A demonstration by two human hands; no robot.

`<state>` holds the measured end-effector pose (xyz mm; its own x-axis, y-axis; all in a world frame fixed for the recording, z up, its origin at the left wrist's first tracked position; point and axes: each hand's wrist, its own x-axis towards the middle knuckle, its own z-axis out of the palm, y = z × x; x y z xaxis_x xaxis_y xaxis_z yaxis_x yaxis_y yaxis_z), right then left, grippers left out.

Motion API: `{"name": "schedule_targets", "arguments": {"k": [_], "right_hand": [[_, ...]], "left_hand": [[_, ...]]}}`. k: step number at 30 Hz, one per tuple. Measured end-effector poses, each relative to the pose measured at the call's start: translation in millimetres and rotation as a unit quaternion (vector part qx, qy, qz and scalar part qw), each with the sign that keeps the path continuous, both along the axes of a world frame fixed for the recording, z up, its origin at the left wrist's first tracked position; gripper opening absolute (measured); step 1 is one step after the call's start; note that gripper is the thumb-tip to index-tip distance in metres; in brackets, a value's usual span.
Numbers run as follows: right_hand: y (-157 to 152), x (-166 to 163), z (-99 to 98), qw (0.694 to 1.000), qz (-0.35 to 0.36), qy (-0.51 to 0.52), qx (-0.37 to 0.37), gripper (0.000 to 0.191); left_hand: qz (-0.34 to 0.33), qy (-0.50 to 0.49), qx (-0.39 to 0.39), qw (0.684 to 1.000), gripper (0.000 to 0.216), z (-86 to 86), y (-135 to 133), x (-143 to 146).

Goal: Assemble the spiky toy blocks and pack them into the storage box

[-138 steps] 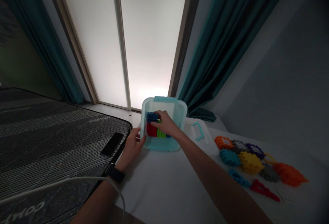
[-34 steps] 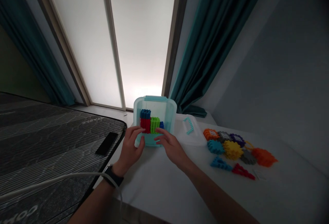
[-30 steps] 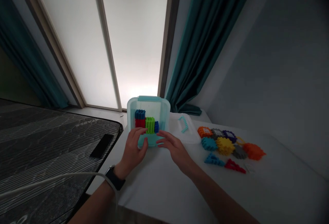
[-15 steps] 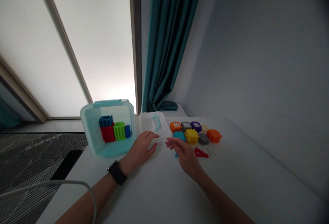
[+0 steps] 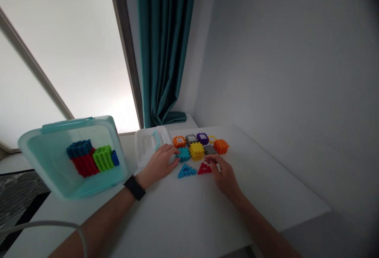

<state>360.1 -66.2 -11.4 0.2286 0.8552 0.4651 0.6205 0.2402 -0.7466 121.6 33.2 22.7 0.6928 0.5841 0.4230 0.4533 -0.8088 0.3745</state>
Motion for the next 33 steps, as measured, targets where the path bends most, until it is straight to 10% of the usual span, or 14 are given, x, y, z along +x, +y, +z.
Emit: {"name": "schedule_targets", "arguments": {"k": [25,33], "right_hand": [[-7.3,-2.9,-5.9,1.000,0.008,0.014,0.005,0.022],[-8.1,-2.7,-8.6,1.000,0.007,-0.001,0.015,0.021]], "left_hand": [[0.043,0.127,0.001,0.991,0.027,-16.2,26.2,-34.7],[0.008,0.102,0.012,0.995,0.054,11.4,50.5,-9.8]]}}
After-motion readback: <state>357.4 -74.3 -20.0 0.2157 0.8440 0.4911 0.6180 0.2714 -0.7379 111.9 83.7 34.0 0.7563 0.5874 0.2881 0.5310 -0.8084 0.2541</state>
